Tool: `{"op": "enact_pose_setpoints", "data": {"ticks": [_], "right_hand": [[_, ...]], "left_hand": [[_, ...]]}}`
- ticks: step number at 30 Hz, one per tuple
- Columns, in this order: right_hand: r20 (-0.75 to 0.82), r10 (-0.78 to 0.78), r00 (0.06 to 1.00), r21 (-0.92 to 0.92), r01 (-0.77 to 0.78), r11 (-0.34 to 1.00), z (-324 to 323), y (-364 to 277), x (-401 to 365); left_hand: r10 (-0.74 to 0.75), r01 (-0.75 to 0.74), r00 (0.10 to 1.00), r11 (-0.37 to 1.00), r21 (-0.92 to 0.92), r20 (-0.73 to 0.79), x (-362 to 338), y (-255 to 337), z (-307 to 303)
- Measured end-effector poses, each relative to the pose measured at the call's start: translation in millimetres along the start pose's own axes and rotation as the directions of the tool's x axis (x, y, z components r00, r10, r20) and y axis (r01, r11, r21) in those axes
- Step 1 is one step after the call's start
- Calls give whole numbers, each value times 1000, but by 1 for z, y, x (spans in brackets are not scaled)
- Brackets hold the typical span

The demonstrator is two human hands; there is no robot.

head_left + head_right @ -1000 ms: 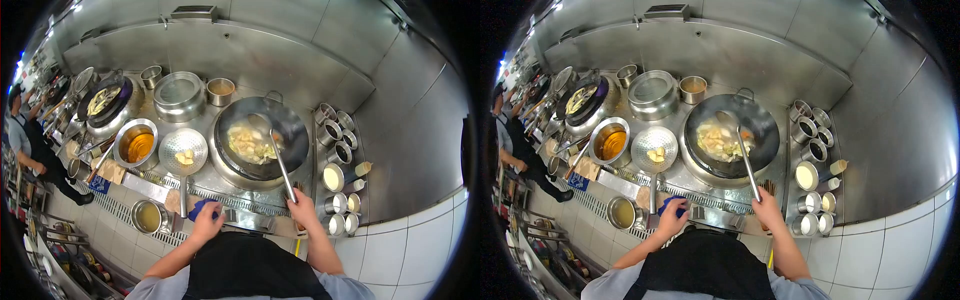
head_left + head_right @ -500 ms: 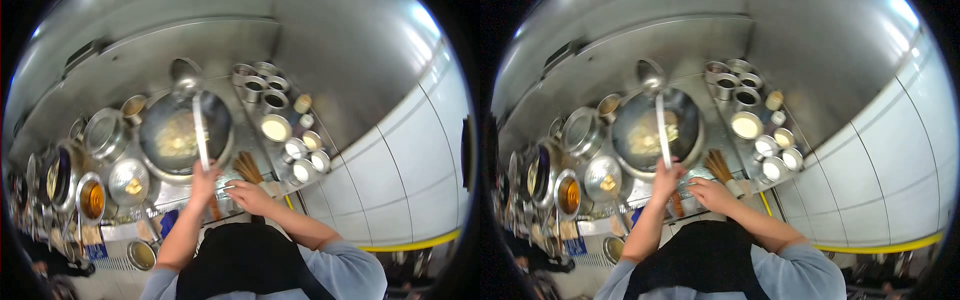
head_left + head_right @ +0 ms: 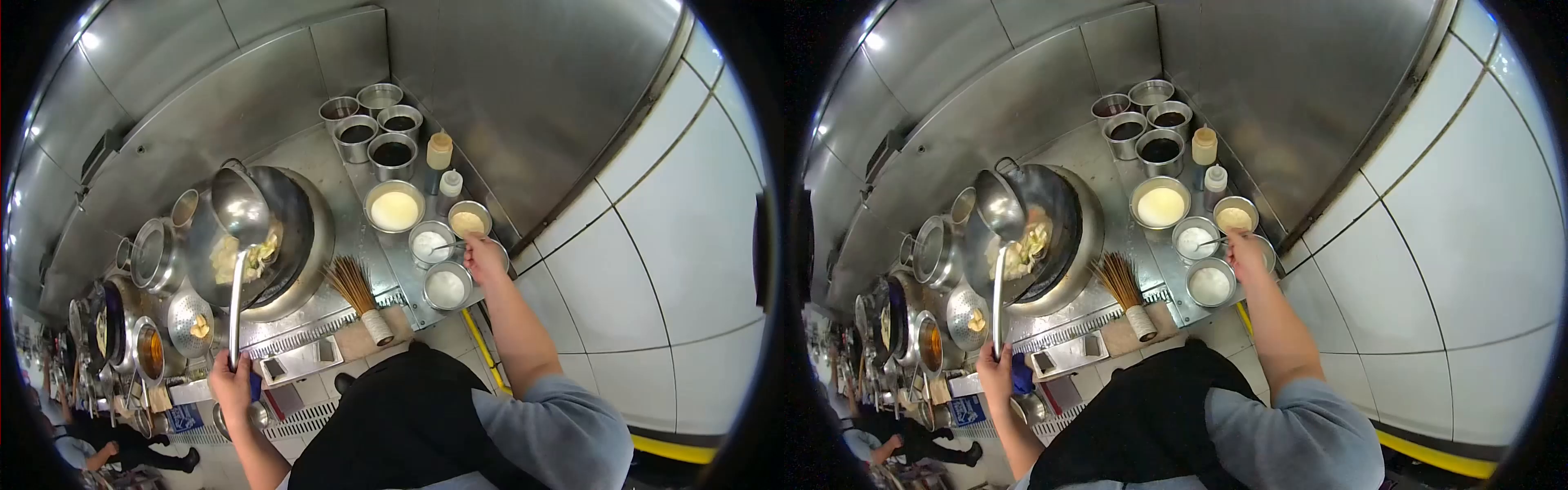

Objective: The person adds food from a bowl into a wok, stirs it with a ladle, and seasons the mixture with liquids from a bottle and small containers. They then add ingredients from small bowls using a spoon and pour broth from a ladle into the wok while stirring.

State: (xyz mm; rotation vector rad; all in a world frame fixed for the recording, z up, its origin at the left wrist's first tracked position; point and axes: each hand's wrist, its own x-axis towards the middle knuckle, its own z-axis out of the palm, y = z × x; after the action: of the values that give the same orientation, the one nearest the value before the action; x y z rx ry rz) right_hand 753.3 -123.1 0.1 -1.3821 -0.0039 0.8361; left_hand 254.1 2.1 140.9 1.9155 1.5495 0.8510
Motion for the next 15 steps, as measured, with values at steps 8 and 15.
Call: {"op": "enact_pose_setpoints", "data": {"ticks": [8,15], "right_hand": [[499,-721,481,-658,752,46,-17,-42,-81],[70,-647,759,-556,568,607,-56,-8,-3]], "left_hand": [[52,-172,973,813,556,226,-27,81,-11],[1,-317,895,704,636,446,-25,113,-7]]}}
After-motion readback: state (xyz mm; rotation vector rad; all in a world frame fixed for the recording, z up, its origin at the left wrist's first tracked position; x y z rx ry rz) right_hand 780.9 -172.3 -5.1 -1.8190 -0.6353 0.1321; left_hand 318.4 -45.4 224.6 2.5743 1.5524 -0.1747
